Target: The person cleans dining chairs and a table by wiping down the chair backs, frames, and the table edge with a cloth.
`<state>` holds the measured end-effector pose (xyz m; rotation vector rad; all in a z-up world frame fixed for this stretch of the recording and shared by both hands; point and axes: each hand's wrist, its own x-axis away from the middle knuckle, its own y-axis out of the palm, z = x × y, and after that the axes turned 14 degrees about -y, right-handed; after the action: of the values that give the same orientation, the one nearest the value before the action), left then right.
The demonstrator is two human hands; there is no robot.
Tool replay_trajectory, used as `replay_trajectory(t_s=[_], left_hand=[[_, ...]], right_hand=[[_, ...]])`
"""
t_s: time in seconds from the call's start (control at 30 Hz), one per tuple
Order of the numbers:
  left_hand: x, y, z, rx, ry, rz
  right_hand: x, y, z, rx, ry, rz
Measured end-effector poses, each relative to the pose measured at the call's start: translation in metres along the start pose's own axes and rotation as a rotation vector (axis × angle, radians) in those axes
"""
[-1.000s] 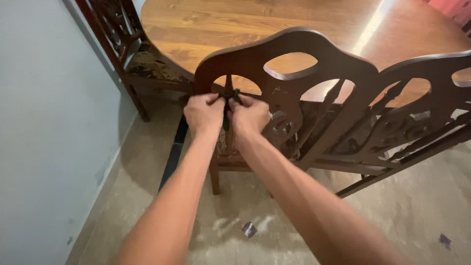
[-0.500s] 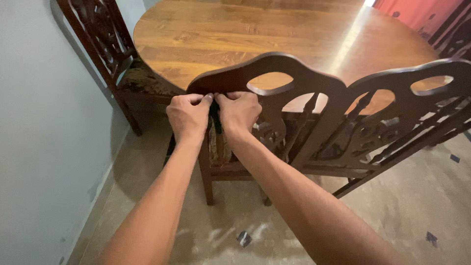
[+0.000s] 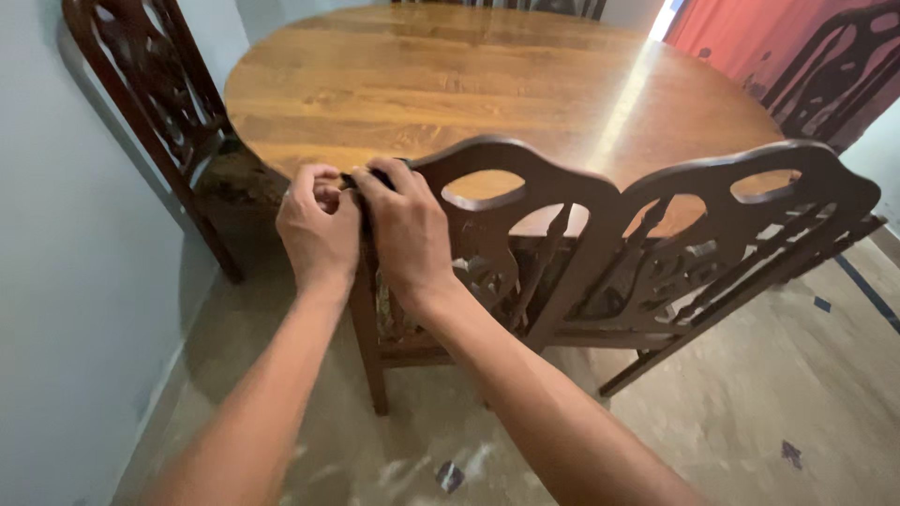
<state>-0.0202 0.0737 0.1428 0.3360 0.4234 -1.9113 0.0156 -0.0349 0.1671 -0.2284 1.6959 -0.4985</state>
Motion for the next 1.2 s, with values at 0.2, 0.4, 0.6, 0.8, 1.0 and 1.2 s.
replay_trajectory(t_s=[0.2, 0.4, 0.6, 0.8, 1.0, 1.2], left_hand=[[-0.009, -0.014, -0.025, -0.123, 0.184, 0.007], [-0.015, -0.022, -0.056, -0.122, 0.124, -0.037], [-0.014, -0.034, -0.082, -0.28, -0.102, -0.14], [0.0, -0.036, -0.107, -0.374, -0.108, -0.207], [0.013, -0.026, -0.146, -0.52, -0.413, -0.355], [0.034, -0.022, -0.194, -0.437, -0.619, -0.472]], right_hand=[[0.0, 0.022, -0.001, 0.115, -0.177, -0.053], [0.006, 0.058, 0.0, 0.265, -0.291, -0.198], [0.03, 0.083, 0.003, 0.307, -0.398, -0.249], [0.061, 0.099, 0.009, 0.266, -0.43, -0.359], [0.104, 0.12, 0.022, 0.266, -0.429, -0.412], [0.16, 0.156, 0.035, 0.304, -0.449, -0.444]])
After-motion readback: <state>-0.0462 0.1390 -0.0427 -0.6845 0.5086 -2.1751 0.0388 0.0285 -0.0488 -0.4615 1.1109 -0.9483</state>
